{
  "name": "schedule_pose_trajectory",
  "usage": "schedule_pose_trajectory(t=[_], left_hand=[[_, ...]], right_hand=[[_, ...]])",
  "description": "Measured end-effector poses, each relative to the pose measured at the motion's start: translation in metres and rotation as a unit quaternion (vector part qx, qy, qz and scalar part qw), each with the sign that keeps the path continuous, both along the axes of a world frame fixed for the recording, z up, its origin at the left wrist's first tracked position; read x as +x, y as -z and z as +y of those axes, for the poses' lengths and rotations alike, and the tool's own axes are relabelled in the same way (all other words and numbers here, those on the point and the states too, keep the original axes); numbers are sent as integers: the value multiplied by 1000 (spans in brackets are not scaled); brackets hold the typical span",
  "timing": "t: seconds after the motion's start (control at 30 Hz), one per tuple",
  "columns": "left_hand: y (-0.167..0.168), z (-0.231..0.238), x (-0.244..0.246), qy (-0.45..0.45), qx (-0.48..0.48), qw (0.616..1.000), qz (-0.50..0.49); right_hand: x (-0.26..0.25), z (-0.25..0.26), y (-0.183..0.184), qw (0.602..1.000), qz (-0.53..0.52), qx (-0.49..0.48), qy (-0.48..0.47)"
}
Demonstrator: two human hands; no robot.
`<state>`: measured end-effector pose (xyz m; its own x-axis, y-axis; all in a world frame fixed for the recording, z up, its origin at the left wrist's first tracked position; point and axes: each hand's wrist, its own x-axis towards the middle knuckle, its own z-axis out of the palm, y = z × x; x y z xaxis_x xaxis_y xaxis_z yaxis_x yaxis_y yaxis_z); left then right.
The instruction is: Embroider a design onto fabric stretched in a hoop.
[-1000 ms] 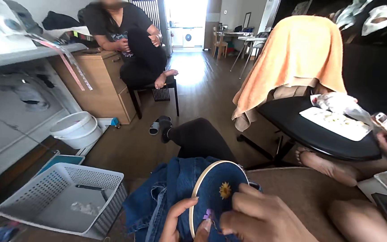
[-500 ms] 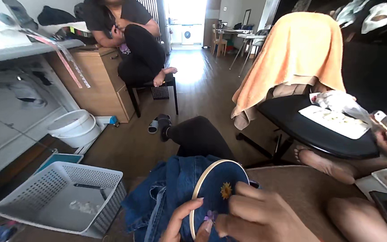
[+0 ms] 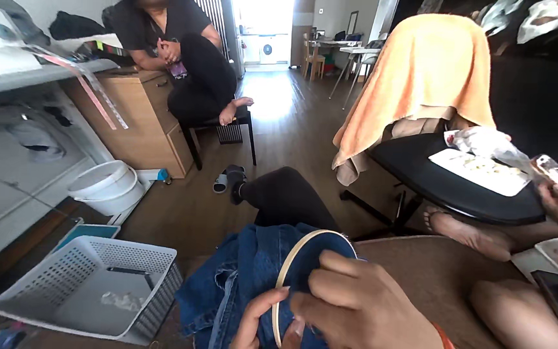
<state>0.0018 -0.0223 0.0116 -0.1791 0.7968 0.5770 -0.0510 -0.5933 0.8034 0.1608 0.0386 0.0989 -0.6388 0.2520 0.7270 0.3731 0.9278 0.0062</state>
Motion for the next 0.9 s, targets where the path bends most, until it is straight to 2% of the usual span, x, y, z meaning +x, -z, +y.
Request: schedule_pose_trajectory(t=[0.1,0.17,0.27,0.4,0.53,0.63,0.77,0.9], left_hand=[[-2,-2,0,-6,-4,1000,1],[-2,-2,-1,-9,-9,1000,-1],[-1,-1,-1,-11,-17,1000,-4],[0,0,-1,2,-2,1000,1],[-2,-3,1,-1,-10,1000,-4],[-2,-3,-1,-7,-19,1000,-1],[-2,-3,-1,-3,-25,1000,-3],[-4,-3,-1,4,-26,1000,4]], right_hand=[[-1,14,2,997,19,42,67],[13,16,9,996,1,36,86],[26,4,14,999,-25,-8,45],[4,-6,5,1000,5,-12,-24],[-3,10,3,995,31,60,69],[18,10,17,993,22,44,103],[37,-19,39,996,8,-29,89],[29,-37,61,996,23,-12,90]])
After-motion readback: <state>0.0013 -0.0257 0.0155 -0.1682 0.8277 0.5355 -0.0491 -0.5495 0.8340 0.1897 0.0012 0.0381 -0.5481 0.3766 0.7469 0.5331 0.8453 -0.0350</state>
